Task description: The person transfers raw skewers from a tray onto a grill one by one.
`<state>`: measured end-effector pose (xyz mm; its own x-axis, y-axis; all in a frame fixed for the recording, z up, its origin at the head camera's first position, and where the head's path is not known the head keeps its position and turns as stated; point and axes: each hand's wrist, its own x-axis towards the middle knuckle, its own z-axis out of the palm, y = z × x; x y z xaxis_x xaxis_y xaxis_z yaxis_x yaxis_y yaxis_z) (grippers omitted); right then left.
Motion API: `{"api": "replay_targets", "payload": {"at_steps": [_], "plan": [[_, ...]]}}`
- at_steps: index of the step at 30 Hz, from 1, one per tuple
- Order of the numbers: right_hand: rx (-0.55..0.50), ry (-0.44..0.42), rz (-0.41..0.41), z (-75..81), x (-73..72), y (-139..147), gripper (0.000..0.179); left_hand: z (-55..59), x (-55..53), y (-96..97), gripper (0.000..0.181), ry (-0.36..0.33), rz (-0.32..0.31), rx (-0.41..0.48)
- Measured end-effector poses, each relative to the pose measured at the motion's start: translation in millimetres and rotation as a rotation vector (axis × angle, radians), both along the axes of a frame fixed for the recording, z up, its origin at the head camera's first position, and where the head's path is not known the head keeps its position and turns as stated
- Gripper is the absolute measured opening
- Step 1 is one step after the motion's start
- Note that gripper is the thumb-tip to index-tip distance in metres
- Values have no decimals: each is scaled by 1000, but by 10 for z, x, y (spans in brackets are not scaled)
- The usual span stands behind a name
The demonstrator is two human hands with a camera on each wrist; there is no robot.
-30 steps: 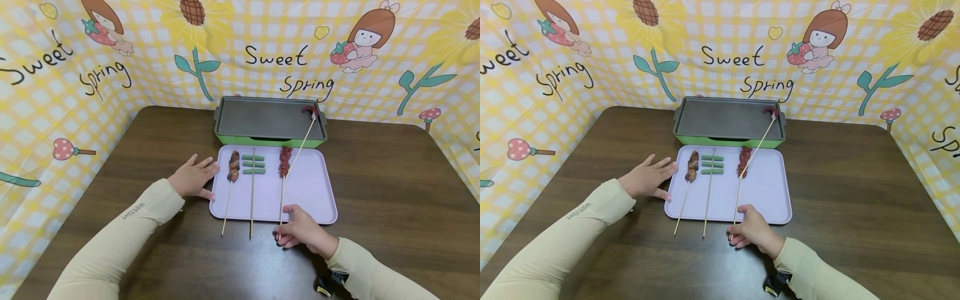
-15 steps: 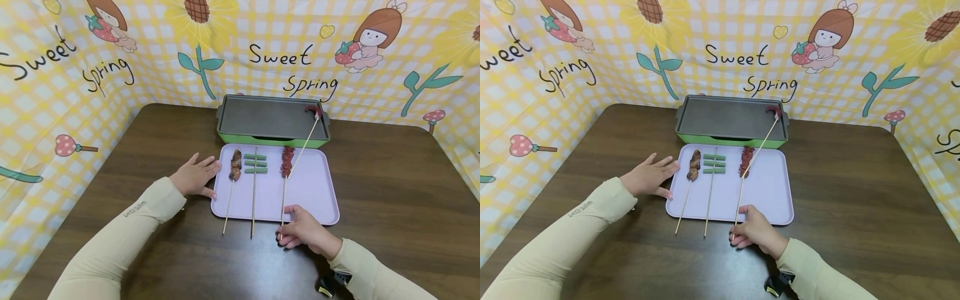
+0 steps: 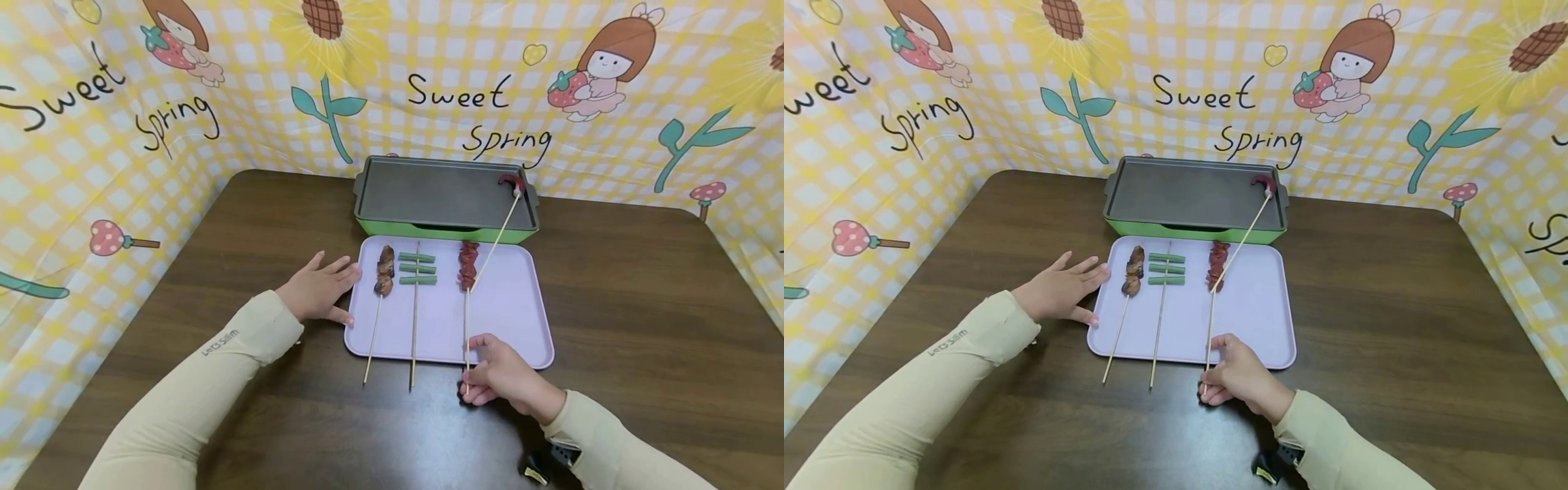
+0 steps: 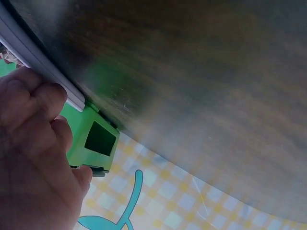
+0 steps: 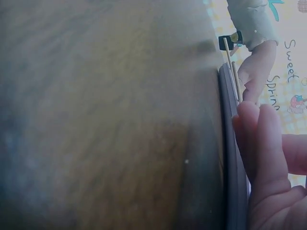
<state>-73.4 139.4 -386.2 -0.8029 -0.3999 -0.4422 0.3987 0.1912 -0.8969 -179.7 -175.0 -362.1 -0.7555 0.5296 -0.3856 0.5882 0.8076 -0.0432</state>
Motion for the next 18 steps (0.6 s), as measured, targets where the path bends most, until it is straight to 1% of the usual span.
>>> {"api": "replay_targets", "payload": {"at_steps": [5,10,14,18], "plan": [[-24,8,-4,2,13,15,46,3,2,-5,92,-2,7,0],[-7,14,-4,7,19,44,47,9,-2,7,92,-7,4,5],[10,23,10,9,17,82,47,9,-1,14,92,-5,-8,19],[-3,27,30,9,19,101,47,6,2,4,92,-11,-7,30]]}}
